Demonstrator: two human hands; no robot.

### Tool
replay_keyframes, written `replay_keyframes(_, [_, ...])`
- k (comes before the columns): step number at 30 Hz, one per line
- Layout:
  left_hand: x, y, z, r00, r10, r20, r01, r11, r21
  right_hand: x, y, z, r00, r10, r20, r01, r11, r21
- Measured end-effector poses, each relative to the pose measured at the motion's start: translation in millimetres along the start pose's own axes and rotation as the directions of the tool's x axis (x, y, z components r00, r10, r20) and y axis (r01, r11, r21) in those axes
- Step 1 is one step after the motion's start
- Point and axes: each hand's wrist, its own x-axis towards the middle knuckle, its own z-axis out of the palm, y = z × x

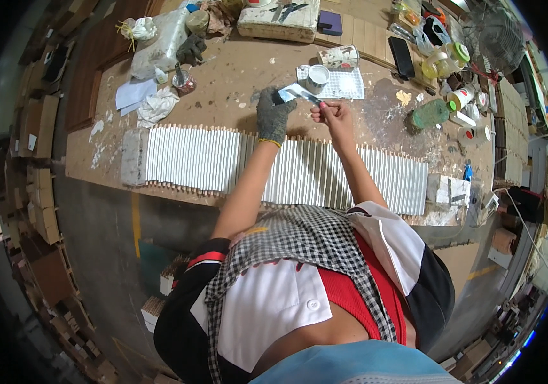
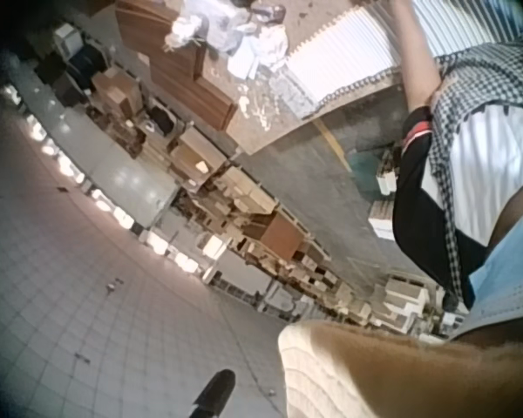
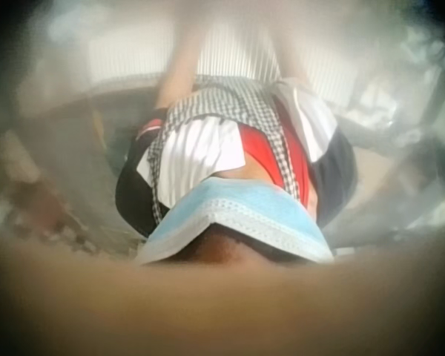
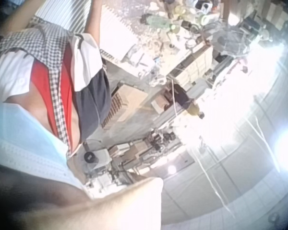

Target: The person applies adhesive from a small bottle onto several white rectangular wood pieces, then arranges them in a long row along a workbench and wipes excess glue with a blue cloth.

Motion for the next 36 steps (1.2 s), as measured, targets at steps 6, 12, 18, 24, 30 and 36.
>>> replay_keyframes(6, [-8,1,2,1.0,-0.016,-0.008,0.015,0.999,-0.048,11,15,-9,0.979,-0.128,-0.16,0.118,0.99,-0.072])
replay_keyframes(12, [-12,3,-6,1.0,0.0,0.005,0.0,1.0,-0.024,0,24,3,0.998,-0.047,-0.05,0.045,0.998,-0.039])
replay_keyframes(18, [-16,-3,-14,1.0,0.015,0.026,-0.012,0.993,-0.121,67,-3,-37,0.867,-0.489,-0.093,0.226,0.554,-0.802])
replay_keyframes(24, [-42,31,-30,0.989,-0.068,0.131,0.093,0.976,-0.195,58,-33,-8,0.89,-0.455,0.035,0.199,0.318,-0.927])
replay_keyframes(30, [-88,39,-38,0.96,-0.211,0.187,0.229,0.97,-0.081,-29,4,8,0.803,0.436,0.405,-0.398,0.9,-0.179])
replay_keyframes(36, [-100,41,-12,0.928,-0.252,0.274,0.274,0.961,-0.046,-52,17,-7,0.776,0.409,0.481,-0.559,0.799,0.222])
